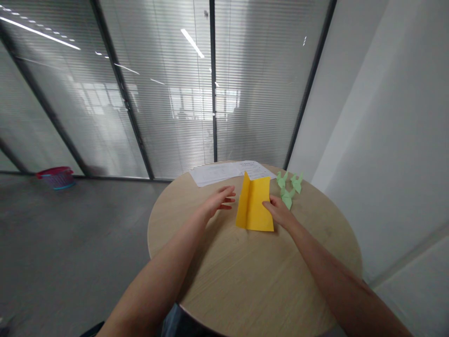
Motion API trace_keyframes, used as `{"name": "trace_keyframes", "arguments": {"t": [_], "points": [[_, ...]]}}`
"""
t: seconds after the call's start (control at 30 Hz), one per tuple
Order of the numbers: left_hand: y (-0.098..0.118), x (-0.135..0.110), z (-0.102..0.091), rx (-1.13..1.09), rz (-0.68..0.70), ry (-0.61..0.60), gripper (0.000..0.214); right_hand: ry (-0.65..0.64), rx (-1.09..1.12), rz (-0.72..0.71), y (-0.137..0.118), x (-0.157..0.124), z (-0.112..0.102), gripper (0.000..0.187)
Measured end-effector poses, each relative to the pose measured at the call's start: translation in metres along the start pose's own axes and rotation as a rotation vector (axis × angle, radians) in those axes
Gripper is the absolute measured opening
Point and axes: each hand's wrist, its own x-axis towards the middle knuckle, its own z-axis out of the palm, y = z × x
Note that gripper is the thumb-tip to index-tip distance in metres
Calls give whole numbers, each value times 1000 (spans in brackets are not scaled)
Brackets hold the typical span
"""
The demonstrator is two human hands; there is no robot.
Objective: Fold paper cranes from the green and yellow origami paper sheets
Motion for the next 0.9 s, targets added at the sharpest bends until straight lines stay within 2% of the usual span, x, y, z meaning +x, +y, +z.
{"name": "trace_keyframes", "arguments": {"t": [0.13, 0.23, 0.37, 0.47, 0.53, 0.6, 0.67, 0.83, 0.9], "points": [[7, -8, 4, 18, 31, -76, 63, -6, 50, -9, -3, -1, 0, 18], [13, -14, 7, -5, 108, -92, 62, 5, 59, -17, -2, -1, 0, 17], [13, -15, 13, 120, 190, -89, 58, 30, 56, -30, -3, -2, -1, 18], [5, -8, 16, 221, 193, -21, 35, 52, 114, -6, -4, -2, -1, 21], [1, -3, 15, 270, 159, 68, 19, 84, 158, 4, -5, -1, -2, 24], [-1, 1, 11, 273, 128, 148, 16, 129, 194, 12, -4, 0, -3, 27], [-1, 3, 3, 225, 136, 170, 17, 163, 222, 37, -2, 1, -4, 30], [-2, 6, -15, 34, 181, 7, 27, 160, 313, 138, 7, 6, -3, 32], [-3, 7, -19, -7, 183, -21, 30, 153, 362, 126, 9, 8, -1, 32]]}}
